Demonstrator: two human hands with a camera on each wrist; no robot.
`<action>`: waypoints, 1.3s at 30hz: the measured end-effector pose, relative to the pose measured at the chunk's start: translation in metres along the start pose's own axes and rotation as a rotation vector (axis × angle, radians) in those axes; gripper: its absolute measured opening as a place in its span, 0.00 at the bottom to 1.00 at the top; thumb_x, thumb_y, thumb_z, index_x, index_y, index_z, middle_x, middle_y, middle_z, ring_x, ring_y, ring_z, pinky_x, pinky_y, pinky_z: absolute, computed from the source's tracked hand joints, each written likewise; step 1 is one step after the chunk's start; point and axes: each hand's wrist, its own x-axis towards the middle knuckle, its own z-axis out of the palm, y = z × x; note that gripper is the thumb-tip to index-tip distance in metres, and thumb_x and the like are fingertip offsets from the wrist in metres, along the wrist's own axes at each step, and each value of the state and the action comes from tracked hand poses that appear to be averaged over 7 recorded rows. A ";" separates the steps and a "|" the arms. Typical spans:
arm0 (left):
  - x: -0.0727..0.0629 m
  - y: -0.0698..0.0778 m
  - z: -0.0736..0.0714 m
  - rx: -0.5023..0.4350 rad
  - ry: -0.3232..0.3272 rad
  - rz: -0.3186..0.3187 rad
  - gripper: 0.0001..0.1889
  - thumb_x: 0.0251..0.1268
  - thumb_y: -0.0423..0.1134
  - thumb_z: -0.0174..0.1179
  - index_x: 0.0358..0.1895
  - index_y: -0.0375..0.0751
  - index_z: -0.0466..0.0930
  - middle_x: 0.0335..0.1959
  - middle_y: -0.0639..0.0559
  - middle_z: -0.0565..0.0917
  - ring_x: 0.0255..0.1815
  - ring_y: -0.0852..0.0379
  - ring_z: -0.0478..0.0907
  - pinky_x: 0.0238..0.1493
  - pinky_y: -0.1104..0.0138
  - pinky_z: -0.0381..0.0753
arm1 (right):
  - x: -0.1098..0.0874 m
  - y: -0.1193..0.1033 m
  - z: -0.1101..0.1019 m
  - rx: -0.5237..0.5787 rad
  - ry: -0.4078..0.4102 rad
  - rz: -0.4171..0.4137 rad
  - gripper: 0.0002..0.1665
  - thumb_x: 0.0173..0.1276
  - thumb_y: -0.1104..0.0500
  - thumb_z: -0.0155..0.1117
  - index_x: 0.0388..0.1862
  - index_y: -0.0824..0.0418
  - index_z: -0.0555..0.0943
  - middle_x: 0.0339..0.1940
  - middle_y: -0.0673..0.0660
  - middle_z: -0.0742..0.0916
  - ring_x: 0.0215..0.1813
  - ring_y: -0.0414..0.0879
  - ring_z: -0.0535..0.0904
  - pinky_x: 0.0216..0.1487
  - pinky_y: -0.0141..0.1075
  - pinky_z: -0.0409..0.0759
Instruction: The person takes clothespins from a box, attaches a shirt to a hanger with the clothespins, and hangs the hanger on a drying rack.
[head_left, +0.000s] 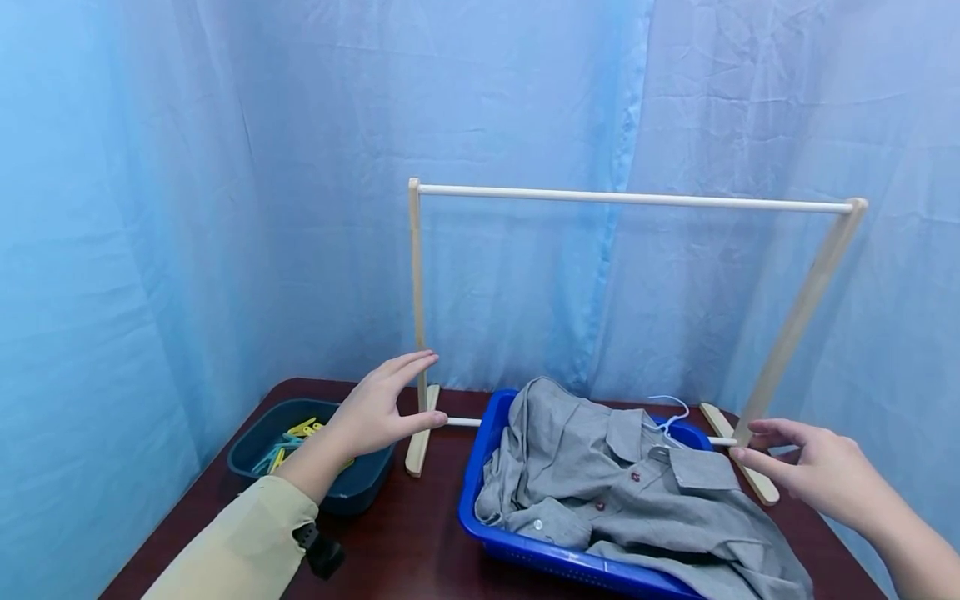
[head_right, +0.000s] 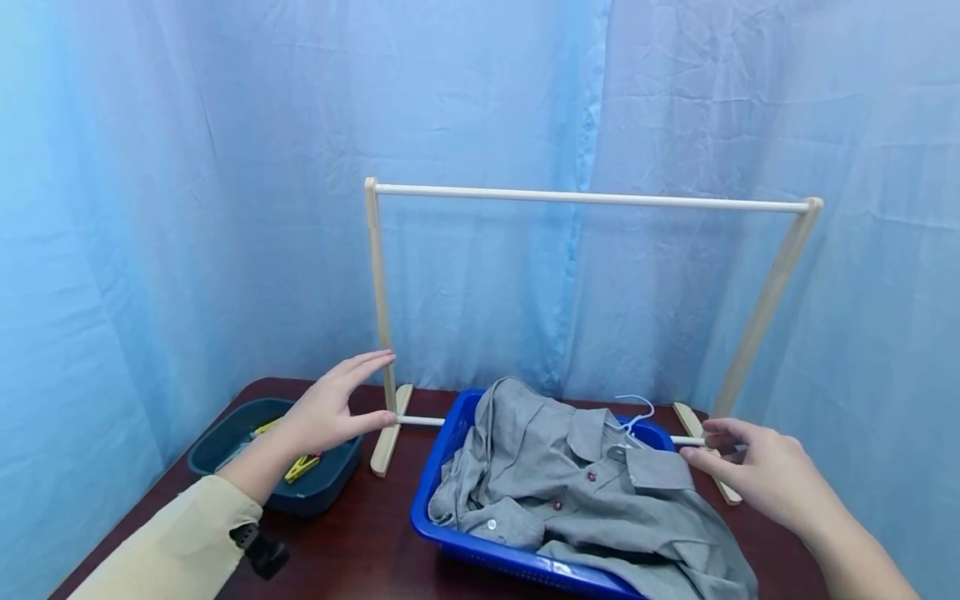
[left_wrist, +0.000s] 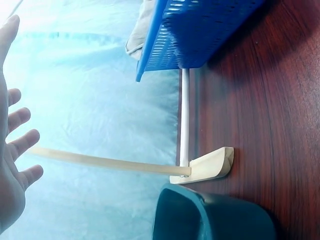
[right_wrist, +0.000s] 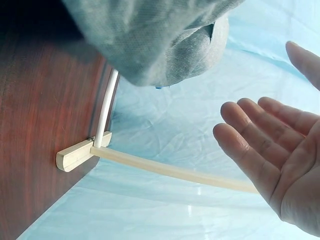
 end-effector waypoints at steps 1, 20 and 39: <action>0.001 0.000 0.001 0.000 -0.002 0.001 0.45 0.61 0.69 0.63 0.79 0.56 0.64 0.78 0.53 0.64 0.77 0.44 0.60 0.68 0.35 0.63 | 0.000 0.000 0.000 0.004 -0.009 0.004 0.43 0.70 0.35 0.66 0.63 0.72 0.77 0.45 0.57 0.89 0.39 0.50 0.88 0.28 0.42 0.80; 0.016 0.014 0.025 0.006 -0.052 0.029 0.45 0.59 0.74 0.61 0.78 0.58 0.66 0.76 0.56 0.67 0.76 0.49 0.62 0.70 0.40 0.64 | -0.001 0.013 0.002 0.021 -0.210 0.021 0.39 0.69 0.38 0.68 0.61 0.70 0.80 0.41 0.50 0.89 0.38 0.46 0.83 0.32 0.40 0.79; 0.023 0.028 0.044 0.025 -0.118 0.051 0.45 0.60 0.75 0.59 0.78 0.60 0.66 0.77 0.58 0.67 0.77 0.51 0.62 0.71 0.41 0.63 | -0.004 0.027 0.019 0.007 -0.304 0.017 0.28 0.70 0.44 0.69 0.53 0.68 0.85 0.39 0.49 0.89 0.42 0.45 0.83 0.42 0.45 0.82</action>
